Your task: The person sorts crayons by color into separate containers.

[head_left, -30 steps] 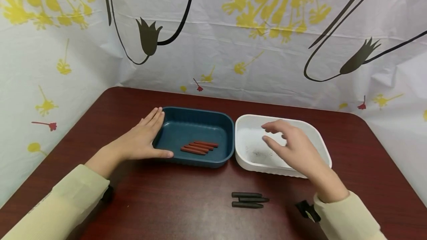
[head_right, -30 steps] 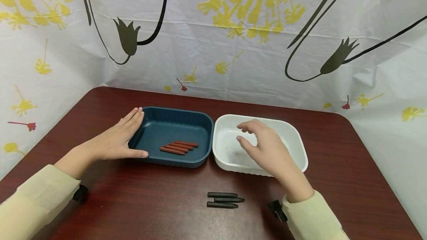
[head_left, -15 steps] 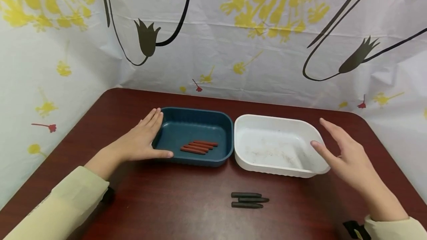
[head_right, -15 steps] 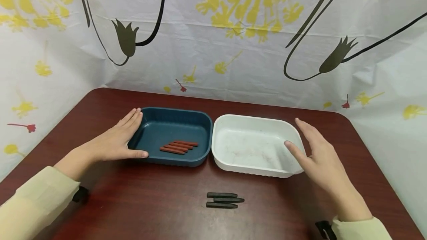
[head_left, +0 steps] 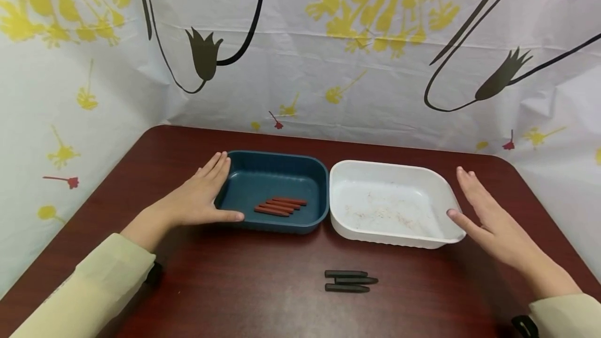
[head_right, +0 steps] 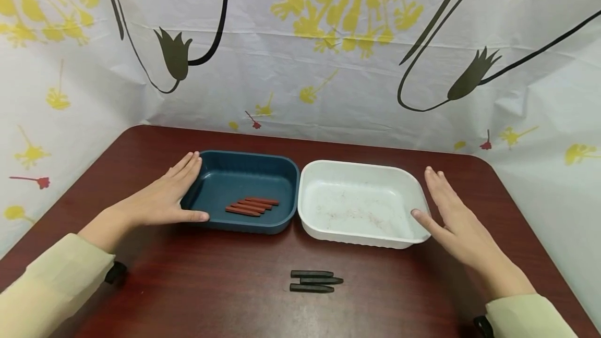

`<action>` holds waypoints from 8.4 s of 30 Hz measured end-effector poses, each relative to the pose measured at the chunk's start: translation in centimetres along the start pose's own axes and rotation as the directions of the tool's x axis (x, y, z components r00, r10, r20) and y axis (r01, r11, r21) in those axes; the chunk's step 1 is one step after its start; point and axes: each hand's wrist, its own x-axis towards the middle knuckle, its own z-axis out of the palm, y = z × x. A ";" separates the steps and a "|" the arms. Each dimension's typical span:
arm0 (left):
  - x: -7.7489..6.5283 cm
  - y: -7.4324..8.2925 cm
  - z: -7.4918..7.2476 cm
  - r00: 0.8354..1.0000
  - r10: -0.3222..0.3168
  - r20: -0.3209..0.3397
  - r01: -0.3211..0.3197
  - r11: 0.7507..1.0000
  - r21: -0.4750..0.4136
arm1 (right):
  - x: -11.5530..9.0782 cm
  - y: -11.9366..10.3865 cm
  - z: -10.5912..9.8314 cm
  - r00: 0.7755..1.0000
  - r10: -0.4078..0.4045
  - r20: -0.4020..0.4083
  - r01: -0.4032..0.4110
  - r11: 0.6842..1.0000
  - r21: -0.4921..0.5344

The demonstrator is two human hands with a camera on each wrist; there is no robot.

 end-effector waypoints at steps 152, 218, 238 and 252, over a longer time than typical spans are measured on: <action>5.6 20.8 1.8 0.808 0.586 0.066 -0.570 0.805 -0.166 | -0.4 -0.1 1.5 0.990 -0.065 0.128 0.072 0.996 -0.049; 11.7 22.9 3.6 0.914 0.390 0.109 -0.378 0.918 -0.119 | -0.5 0.0 1.6 0.990 -0.062 0.128 0.067 0.997 -0.035; 5.1 21.8 1.3 0.852 0.521 -0.049 -0.523 0.850 -0.065 | -0.5 -0.1 1.6 0.990 -0.050 0.135 0.055 0.998 -0.033; 4.7 22.4 3.8 0.786 0.590 0.183 -0.589 0.806 -0.066 | -0.5 -0.1 1.6 0.990 -0.058 0.127 0.063 0.997 -0.036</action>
